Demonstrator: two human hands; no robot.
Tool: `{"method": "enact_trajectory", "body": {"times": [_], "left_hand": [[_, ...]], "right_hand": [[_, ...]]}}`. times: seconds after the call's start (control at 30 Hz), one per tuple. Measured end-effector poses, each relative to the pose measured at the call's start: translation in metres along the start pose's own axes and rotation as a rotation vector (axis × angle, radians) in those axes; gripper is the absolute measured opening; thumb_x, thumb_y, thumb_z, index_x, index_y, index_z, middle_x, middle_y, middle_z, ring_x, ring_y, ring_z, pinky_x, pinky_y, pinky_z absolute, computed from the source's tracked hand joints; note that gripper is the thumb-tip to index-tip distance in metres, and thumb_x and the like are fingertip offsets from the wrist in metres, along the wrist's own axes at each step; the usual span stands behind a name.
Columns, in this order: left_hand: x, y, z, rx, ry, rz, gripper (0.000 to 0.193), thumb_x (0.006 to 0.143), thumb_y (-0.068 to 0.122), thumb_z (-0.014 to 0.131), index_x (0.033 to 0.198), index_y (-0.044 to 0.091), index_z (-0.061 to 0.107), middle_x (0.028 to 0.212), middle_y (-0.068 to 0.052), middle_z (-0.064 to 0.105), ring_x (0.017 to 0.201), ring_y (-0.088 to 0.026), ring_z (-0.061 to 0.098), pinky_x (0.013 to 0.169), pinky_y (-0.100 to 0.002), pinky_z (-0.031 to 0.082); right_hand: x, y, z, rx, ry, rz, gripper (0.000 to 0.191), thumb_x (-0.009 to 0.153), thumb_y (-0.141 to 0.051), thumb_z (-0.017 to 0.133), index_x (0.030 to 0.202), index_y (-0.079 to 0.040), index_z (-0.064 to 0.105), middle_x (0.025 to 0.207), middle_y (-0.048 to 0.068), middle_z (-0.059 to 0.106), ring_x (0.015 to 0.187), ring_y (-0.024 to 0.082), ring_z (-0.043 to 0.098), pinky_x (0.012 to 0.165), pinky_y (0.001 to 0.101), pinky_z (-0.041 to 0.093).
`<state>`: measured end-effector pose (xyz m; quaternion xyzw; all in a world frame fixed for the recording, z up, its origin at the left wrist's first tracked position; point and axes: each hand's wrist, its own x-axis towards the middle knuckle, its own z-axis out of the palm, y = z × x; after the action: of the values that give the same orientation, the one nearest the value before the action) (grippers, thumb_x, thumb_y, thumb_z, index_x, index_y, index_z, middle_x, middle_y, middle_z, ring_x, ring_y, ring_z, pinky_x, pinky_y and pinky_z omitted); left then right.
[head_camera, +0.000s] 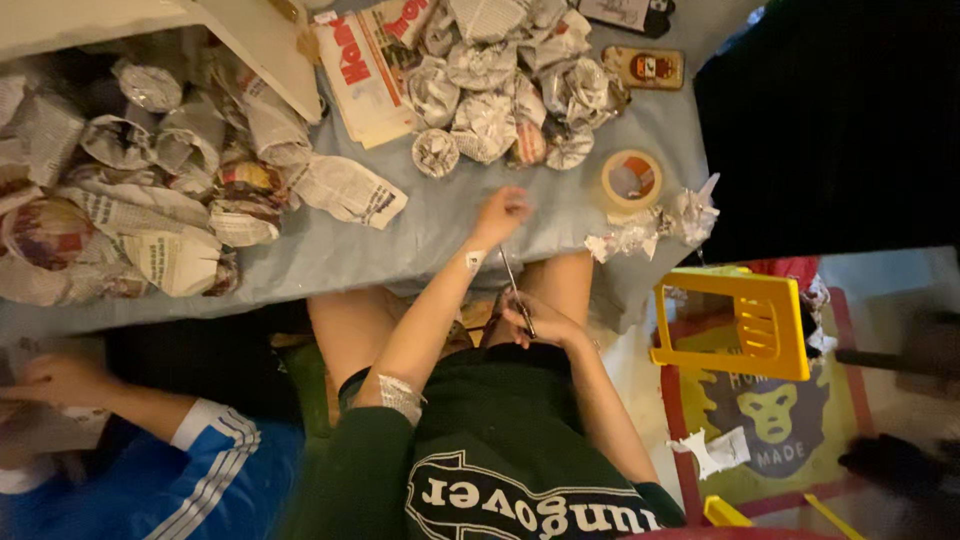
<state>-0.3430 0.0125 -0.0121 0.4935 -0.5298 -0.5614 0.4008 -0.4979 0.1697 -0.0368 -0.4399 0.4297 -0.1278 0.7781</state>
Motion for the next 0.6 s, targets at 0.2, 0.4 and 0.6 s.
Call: {"method": "enact_trajectory", "body": {"times": [0.2, 0.4, 0.6], "left_hand": [[-0.004, 0.019, -0.001, -0.055, -0.05, -0.13, 0.058, 0.088, 0.02, 0.081, 0.133, 0.004, 0.049, 0.096, -0.009, 0.079, 0.08, -0.013, 0.073, 0.07, -0.03, 0.057], [-0.016, 0.022, -0.001, -0.041, -0.082, -0.171, 0.057, 0.088, 0.019, 0.078, 0.133, 0.002, 0.048, 0.096, -0.011, 0.079, 0.078, -0.015, 0.075, 0.067, -0.03, 0.055], [-0.018, 0.009, -0.015, 0.172, 0.025, -0.065, 0.049, 0.082, 0.009, 0.08, 0.124, 0.005, 0.054, 0.093, -0.011, 0.077, 0.079, -0.014, 0.073, 0.067, -0.031, 0.057]], "right_hand": [[-0.025, -0.005, -0.025, 0.37, 0.013, -0.264, 0.069, 0.095, -0.07, 0.052, 0.124, -0.007, 0.056, 0.08, 0.003, 0.06, 0.064, 0.011, 0.053, 0.054, 0.025, 0.036], [-0.011, -0.053, -0.049, 0.257, -0.066, -0.297, 0.065, 0.098, -0.068, 0.051, 0.12, -0.008, 0.056, 0.074, 0.002, 0.053, 0.059, 0.01, 0.044, 0.053, 0.0251, 0.031], [0.003, -0.061, -0.052, 0.006, 0.033, -0.176, 0.055, 0.099, -0.066, 0.047, 0.092, -0.011, 0.053, 0.053, -0.001, 0.042, 0.043, 0.01, 0.035, 0.042, 0.0262, 0.026]]}}
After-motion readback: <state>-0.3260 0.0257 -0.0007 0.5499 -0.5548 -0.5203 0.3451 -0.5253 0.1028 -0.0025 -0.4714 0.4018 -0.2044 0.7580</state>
